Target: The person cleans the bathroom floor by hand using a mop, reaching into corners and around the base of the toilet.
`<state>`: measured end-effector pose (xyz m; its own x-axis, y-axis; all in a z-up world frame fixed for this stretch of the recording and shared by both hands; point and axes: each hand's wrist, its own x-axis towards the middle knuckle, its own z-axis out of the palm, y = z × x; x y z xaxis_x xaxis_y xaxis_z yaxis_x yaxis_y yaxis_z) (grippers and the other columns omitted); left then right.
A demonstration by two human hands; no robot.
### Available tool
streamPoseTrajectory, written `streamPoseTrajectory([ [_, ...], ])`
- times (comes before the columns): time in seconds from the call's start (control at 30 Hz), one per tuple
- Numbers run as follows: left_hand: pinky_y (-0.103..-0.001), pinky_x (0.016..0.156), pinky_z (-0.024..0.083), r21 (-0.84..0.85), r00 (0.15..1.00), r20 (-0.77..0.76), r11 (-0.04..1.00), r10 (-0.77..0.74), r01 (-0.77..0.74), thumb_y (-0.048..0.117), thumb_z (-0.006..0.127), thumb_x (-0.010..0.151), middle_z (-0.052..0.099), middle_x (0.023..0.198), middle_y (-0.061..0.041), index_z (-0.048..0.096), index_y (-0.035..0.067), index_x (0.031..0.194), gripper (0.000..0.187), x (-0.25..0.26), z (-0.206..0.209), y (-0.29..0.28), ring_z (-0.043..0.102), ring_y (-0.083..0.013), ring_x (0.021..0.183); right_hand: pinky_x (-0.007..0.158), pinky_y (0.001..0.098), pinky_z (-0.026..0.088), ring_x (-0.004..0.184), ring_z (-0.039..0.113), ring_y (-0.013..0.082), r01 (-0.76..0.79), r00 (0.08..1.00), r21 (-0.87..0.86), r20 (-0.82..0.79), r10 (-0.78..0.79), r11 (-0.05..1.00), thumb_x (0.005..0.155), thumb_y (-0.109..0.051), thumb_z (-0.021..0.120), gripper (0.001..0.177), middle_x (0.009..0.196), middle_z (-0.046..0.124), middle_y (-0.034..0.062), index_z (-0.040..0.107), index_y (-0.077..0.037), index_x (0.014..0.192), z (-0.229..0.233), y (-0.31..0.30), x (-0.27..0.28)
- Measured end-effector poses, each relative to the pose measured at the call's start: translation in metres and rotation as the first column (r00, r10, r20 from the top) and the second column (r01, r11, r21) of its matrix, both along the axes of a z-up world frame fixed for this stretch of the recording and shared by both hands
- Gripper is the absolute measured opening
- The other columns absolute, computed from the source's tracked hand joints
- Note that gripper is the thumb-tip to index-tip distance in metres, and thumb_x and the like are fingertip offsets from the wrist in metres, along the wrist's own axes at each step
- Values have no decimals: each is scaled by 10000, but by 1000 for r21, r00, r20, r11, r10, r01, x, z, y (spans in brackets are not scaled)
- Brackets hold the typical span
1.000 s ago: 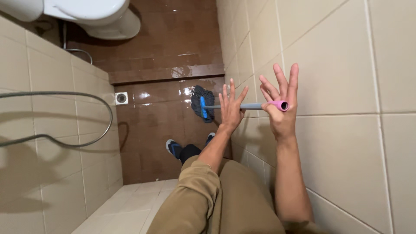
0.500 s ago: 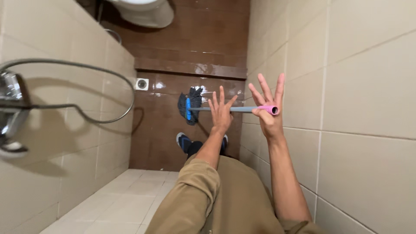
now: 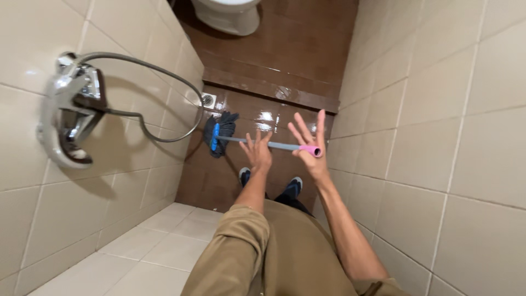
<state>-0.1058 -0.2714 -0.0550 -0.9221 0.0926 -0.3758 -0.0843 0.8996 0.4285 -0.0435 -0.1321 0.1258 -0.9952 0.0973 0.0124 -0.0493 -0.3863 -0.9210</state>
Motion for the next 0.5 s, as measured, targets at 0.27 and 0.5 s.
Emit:
streamPoseTrajectory([
  [0.27,-602,1253,11,-17,994,20,994,104,-104,-32,518,934,333,1645,-87,600,391,1412,643,-25,-11,-70,199,-373,1548,848,223,512,1567,360,344,-116,993,-39,14,116,993,819,129,505,1122,1734,252,198,-79,-298,1677,4,-64,-30],
  [0.5,-572,1264,-5,69,979,51,977,198,-201,-1,558,920,317,1653,-73,639,382,1360,589,-42,-26,-80,186,-352,1556,842,223,526,1538,410,358,-125,992,-43,-26,124,991,802,101,500,1117,1721,284,208,-72,-278,1683,3,-79,-52],
])
